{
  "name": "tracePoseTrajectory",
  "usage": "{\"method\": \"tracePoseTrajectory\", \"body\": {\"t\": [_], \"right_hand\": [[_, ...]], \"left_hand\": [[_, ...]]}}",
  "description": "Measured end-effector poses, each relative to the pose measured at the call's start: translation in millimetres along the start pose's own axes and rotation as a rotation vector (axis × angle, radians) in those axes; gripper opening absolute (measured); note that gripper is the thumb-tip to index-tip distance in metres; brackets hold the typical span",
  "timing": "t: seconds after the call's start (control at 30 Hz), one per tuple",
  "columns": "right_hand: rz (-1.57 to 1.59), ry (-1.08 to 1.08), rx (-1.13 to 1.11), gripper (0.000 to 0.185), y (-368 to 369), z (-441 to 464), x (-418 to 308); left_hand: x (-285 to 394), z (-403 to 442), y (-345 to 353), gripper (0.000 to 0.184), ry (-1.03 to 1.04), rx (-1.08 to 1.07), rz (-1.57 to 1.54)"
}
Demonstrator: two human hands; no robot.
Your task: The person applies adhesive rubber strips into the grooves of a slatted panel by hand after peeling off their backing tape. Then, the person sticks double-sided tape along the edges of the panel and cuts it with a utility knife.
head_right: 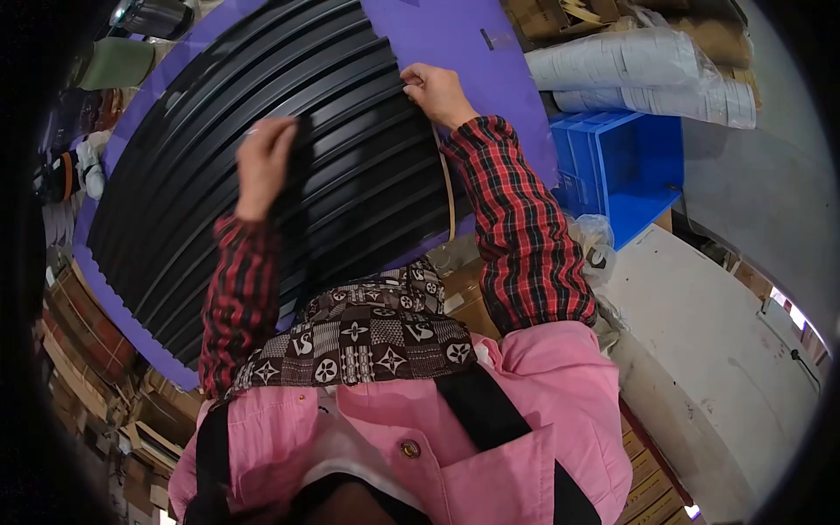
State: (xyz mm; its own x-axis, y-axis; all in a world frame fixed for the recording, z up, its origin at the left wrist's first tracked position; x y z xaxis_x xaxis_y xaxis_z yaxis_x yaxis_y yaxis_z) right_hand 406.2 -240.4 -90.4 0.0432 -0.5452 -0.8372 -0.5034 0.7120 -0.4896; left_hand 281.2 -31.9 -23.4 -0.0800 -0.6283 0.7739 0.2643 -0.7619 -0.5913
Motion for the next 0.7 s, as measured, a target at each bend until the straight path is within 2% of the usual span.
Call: {"method": "tracePoseTrajectory", "body": {"t": [0.07, 0.1, 0.17, 0.27, 0.4, 0.5, 0.57, 0.63, 0.7], "right_hand": [[-0.172, -0.157, 0.107, 0.012, -5, -7, -13], [-0.171, -0.164, 0.108, 0.012, -3, -8, -13], [-0.533, -0.322, 0.294, 0.011, -3, -17, -28], [-0.597, -0.233, 0.304, 0.01, -1, -25, -26], [-0.563, -0.358, 0.415, 0.005, 2, -32, -30], [-0.54, -0.344, 0.417, 0.004, 3, -28, -23], [-0.383, -0.378, 0.377, 0.004, 3, -27, -20], [-0.046, -0.2, 0.28, 0.006, 2, -33, -37], [0.668, -0.148, 0.166, 0.008, 16, -40, -59]], "left_hand": [[22, 26, 71, 0.012, 0.109, -0.009, 0.027], [27, 35, 95, 0.013, 0.101, -0.006, 0.058], [30, 43, 121, 0.012, 0.065, 0.016, 0.068], [27, 41, 129, 0.01, 0.013, 0.032, 0.138], [29, 42, 128, 0.007, -0.026, 0.037, 0.239], [27, 41, 132, 0.006, -0.059, 0.027, 0.272], [23, 39, 135, 0.008, -0.063, 0.031, 0.256], [17, 38, 137, 0.01, -0.1, 0.009, 0.191], [25, 37, 129, 0.009, -0.057, -0.047, 0.18]]}}
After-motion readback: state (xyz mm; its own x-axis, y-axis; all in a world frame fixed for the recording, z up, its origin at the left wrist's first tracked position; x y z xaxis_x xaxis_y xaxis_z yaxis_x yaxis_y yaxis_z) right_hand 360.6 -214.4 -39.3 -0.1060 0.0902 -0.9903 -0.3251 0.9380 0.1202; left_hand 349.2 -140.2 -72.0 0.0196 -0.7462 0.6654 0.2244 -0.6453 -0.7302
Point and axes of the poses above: each hand's wrist, its own z-axis towards the middle knuckle, its own y-axis out of the palm, x = y × z, the point moved 8 cm from there along z, towards the middle knuckle, and after that the axes turned 5 degrees about y, right-handed, at the moved point
